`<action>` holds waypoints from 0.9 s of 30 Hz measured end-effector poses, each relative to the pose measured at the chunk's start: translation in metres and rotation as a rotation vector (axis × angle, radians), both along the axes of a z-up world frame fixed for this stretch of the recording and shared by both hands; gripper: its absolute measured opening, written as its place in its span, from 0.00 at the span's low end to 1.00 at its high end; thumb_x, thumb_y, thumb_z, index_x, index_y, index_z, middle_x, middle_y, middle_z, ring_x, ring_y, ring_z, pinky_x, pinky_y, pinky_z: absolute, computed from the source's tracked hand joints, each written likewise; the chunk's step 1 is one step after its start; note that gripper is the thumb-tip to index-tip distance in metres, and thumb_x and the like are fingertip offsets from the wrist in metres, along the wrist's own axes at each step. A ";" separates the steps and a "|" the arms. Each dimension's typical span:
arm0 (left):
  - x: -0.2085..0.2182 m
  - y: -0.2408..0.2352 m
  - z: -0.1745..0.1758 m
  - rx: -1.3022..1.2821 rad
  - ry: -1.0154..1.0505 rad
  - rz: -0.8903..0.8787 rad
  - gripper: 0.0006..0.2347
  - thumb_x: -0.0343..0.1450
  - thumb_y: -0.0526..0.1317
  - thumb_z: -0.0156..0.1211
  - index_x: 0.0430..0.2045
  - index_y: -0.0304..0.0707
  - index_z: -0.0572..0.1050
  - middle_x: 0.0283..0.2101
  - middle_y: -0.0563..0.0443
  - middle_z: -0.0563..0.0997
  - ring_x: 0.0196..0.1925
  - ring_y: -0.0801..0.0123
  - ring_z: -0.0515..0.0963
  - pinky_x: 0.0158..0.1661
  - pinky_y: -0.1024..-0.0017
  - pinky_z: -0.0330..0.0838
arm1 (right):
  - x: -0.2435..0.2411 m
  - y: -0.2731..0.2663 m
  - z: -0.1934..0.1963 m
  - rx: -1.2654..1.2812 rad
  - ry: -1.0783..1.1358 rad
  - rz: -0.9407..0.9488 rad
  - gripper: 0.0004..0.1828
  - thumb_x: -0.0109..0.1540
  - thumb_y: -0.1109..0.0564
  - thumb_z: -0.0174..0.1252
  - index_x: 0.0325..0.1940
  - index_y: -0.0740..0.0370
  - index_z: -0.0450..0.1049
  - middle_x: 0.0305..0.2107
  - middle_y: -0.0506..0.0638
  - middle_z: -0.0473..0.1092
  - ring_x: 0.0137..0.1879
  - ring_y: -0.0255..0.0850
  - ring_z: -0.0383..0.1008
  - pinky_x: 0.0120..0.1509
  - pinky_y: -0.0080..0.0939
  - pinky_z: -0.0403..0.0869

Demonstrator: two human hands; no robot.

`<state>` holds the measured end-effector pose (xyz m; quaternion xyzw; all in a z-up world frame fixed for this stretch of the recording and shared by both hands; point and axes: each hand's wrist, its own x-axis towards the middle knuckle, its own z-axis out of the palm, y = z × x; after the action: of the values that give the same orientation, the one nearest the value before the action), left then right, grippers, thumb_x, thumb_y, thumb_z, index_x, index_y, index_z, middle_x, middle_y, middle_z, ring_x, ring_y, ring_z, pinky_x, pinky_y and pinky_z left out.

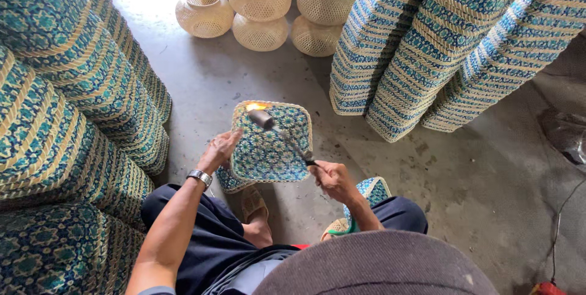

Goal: The person uses a handheld torch to apply heat to the edges and surfaces of small woven baskets. They rotate each basket to treat all sides, then place it on a stack before picking up the next one.

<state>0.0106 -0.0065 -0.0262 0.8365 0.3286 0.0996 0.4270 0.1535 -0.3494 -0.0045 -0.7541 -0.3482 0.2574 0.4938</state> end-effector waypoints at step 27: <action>0.004 0.049 0.072 1.466 -0.178 -0.046 0.17 0.73 0.48 0.63 0.56 0.48 0.80 0.36 0.49 0.80 0.40 0.60 0.76 0.41 0.61 0.67 | 0.003 -0.076 0.021 -0.025 0.320 0.040 0.27 0.68 0.39 0.51 0.25 0.62 0.70 0.13 0.42 0.63 0.16 0.29 0.59 0.18 0.33 0.58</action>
<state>0.0145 0.0421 0.0459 0.9025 0.1244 0.3522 -0.2144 0.1562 -0.4249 0.0160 -0.7024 -0.2767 0.3886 0.5283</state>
